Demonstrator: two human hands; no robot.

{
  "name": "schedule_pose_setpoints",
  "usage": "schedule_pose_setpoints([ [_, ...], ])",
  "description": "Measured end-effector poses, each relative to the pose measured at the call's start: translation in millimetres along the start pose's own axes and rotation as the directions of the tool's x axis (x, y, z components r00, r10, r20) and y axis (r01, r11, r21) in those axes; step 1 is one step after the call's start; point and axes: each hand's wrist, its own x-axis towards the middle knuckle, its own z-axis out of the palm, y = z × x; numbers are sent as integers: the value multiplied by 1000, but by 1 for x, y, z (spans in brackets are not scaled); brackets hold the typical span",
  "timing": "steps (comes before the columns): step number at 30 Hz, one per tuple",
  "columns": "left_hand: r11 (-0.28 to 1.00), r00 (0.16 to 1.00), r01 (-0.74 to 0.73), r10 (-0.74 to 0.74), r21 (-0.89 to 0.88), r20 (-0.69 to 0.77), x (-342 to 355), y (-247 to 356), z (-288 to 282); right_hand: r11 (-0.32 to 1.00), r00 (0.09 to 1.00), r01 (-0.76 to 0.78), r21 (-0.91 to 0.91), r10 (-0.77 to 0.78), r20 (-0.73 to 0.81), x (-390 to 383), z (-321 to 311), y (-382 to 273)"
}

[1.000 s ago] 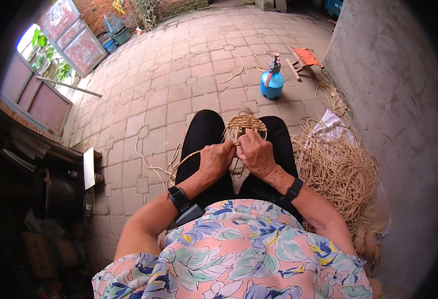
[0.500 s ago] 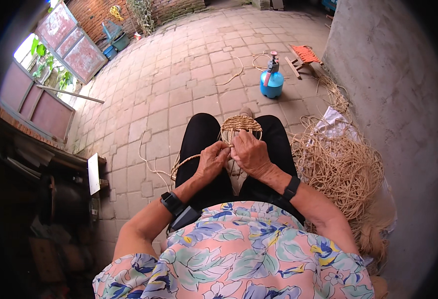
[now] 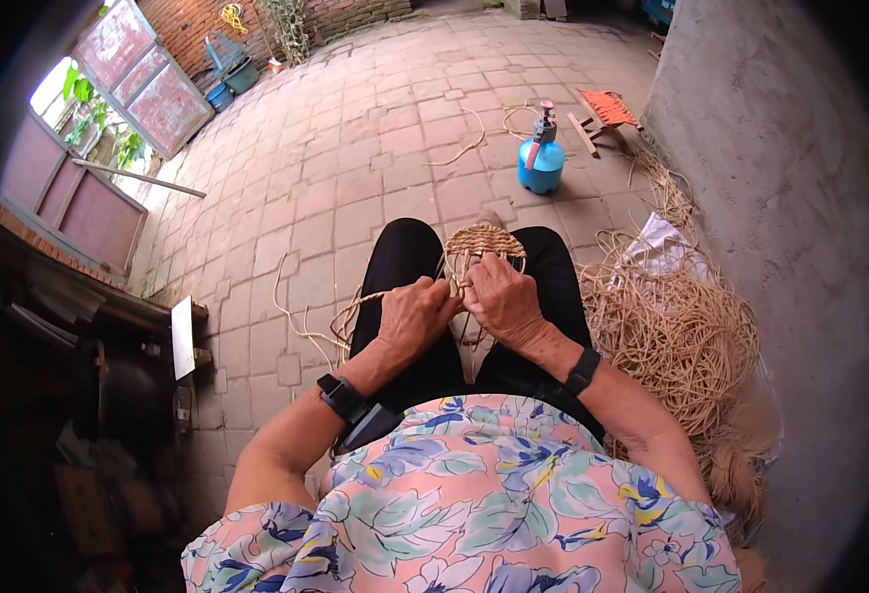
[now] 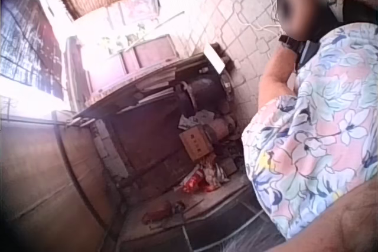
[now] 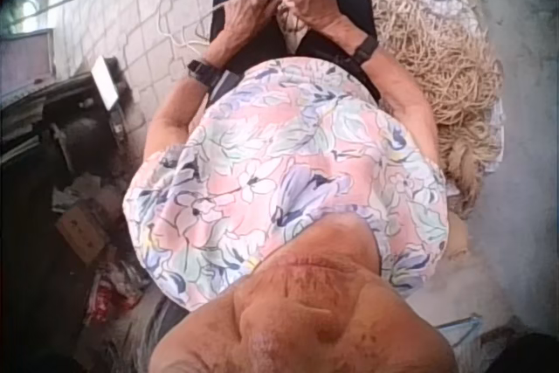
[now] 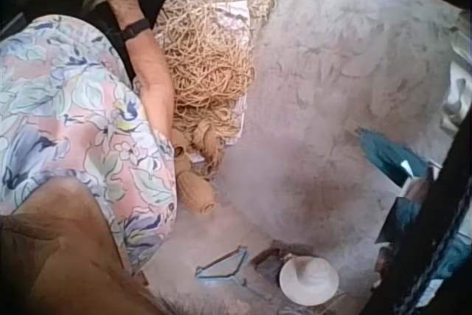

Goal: Hand-weaving a basket from straw or similar natural fibers.

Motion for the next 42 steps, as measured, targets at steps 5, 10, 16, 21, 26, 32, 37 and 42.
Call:
schedule_pose_setpoints([
  [5,982,982,-190,189,-12,-23,-14,-11,-5,1000,1000,-12,2,12,23,-1,-2,2],
  [10,999,995,-45,45,3,91,-10,-7,-1,1000,1000,-5,5,4,11,-2,0,3],
  [16,657,844,536,-404,-531,352,4,13,-4,998,999,-34,50,34,18,-3,-1,2],
  [21,163,713,659,-446,-734,541,1,18,4,997,998,-51,61,50,25,-3,-4,1],
  [26,-91,645,689,-374,-719,666,-1,17,0,997,998,-56,57,54,35,-3,-4,0],
  [32,-331,574,708,-245,-624,781,-1,19,-9,998,999,-35,54,37,-31,-4,-3,0],
  [37,-543,617,517,-301,-662,727,-13,36,-7,999,1000,-27,37,27,10,-5,-3,2],
  [42,-547,651,528,-230,-650,723,-12,23,0,998,1000,-24,57,25,-2,-5,-3,1],
])
